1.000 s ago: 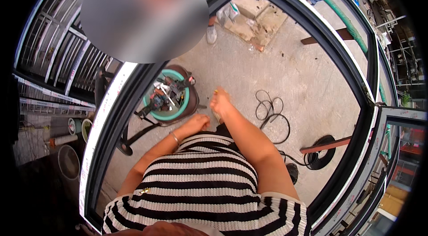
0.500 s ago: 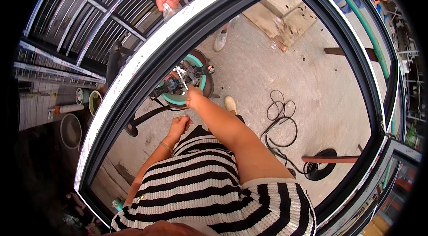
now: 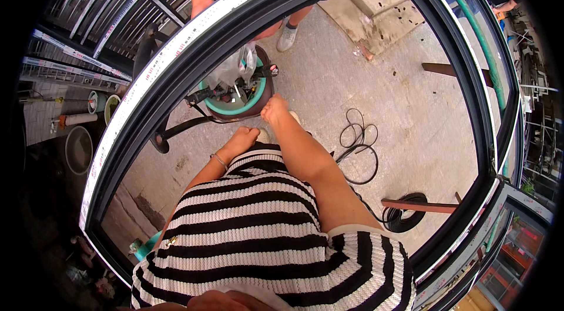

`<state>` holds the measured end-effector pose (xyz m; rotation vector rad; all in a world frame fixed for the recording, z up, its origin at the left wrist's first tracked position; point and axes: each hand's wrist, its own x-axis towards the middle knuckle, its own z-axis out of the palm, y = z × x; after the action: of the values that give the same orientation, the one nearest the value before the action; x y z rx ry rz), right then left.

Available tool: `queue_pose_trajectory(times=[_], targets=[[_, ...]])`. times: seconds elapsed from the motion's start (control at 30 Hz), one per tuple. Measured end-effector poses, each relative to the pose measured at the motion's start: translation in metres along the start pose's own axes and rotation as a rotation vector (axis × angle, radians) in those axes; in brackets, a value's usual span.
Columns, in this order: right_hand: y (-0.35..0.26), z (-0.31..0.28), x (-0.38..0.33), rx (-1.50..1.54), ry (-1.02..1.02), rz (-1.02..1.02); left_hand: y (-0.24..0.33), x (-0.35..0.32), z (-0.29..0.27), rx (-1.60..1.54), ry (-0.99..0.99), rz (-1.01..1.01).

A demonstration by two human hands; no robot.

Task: The person inserts a black rubber seal and a small black component into the channel of a white window frame, using a yellow-handled tool to press the seal into place.

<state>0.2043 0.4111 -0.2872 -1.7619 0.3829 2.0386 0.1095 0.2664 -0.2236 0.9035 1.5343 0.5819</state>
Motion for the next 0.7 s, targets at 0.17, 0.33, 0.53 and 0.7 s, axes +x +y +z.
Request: queue_pose_trajectory(times=[0.17, 0.33, 0.53, 0.7], targets=[[-0.014, -0.005, -0.006, -0.169, -0.164, 0.214, -0.005, -0.004, 0.003, -0.286, -0.110, -0.039], [-0.007, -0.010, -0.010, -0.043, -0.108, 0.092, -0.018, -0.001, 0.009, -0.370, -0.097, -0.049], [-0.006, -0.013, -0.016, 0.098, 0.034, -0.035, -0.006, -0.004, 0.012, 0.247, 0.090, 0.176], [-0.017, -0.021, -0.032, -0.024, -0.311, -0.011, -0.002, -0.002, 0.007, -0.084, -0.030, 0.099]])
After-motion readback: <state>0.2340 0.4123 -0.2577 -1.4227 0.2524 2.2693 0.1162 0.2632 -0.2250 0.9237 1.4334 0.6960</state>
